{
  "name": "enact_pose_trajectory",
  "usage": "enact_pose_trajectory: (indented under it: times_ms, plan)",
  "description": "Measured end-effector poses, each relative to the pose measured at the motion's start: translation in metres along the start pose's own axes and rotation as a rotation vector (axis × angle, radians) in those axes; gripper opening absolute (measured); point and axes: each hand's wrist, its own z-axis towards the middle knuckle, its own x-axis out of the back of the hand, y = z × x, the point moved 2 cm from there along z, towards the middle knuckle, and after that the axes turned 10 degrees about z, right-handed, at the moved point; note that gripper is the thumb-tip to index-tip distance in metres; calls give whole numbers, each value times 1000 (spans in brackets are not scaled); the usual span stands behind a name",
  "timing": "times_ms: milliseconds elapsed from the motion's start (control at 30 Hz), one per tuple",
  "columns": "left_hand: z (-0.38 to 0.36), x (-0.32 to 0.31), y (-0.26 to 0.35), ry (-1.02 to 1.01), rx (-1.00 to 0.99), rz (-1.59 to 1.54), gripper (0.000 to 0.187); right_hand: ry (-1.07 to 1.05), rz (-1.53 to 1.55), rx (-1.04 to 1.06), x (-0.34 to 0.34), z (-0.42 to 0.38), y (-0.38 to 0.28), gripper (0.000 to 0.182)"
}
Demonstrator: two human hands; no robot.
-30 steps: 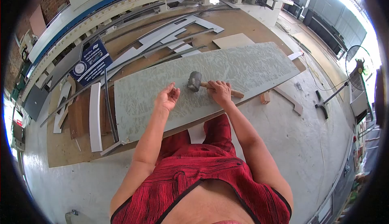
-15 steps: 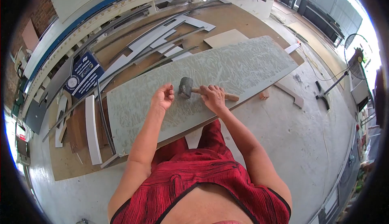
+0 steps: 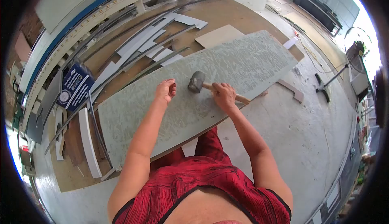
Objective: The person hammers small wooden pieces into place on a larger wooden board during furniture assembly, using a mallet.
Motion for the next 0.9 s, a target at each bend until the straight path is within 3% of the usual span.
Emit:
enact_pose_trajectory:
  times_ms: [200,467,667,900]
  plan:
    - [30,-10,-20,-18,59,53,7,-91,71,-231,14,24,34,16]
    - [24,-13,-25,-34,56,-24,5,-359,148,-335,31,36,30,24]
    - [32,-10,-29,-65,60,-78,10,-250,42,-197,17,21,30,19]
    - [27,-9,-29,-71,38,-77,10,-220,-19,-195,17,17,23,17]
